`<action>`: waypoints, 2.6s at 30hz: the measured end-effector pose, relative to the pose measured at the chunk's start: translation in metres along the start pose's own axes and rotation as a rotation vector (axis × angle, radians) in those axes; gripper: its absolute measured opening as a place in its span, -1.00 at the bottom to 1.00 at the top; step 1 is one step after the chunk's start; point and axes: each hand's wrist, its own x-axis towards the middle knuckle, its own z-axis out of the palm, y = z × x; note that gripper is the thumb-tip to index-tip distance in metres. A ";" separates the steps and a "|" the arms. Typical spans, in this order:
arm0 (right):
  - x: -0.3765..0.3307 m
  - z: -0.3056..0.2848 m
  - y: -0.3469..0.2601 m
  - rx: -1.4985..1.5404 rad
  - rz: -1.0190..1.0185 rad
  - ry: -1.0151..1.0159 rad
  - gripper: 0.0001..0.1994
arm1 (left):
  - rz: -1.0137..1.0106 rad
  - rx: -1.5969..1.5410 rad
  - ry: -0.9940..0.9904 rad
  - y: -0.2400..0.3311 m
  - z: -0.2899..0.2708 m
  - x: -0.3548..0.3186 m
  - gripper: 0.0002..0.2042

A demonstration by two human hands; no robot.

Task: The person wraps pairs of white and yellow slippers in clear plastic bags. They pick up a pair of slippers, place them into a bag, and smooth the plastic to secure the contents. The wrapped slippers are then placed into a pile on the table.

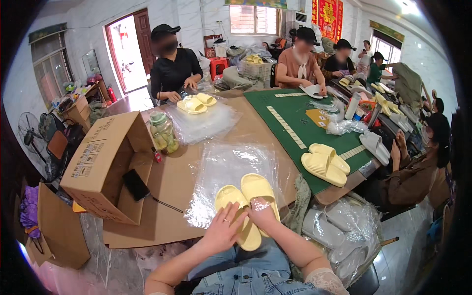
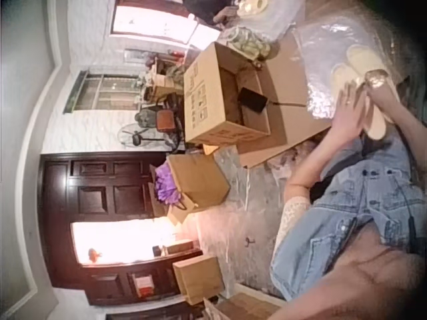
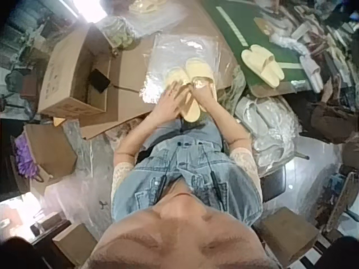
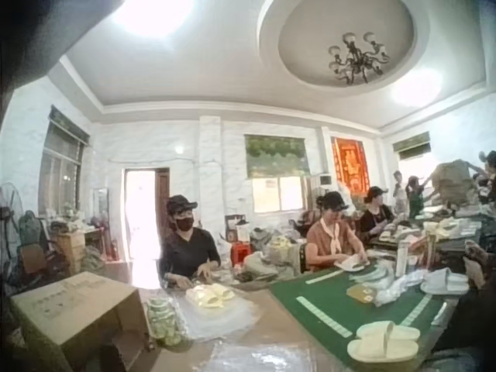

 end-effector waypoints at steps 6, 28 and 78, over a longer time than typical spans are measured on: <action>0.010 -0.003 -0.023 0.016 0.041 -0.027 -0.68 | -0.018 -0.053 0.171 -0.032 0.026 -0.009 -0.49; 0.008 0.080 0.076 0.813 -0.006 -0.083 -0.71 | 0.082 -0.490 0.063 -0.011 0.019 0.047 -0.60; 0.056 0.015 -0.014 0.021 -0.043 0.051 -0.71 | -0.189 -0.065 0.260 0.010 -0.001 0.004 -0.33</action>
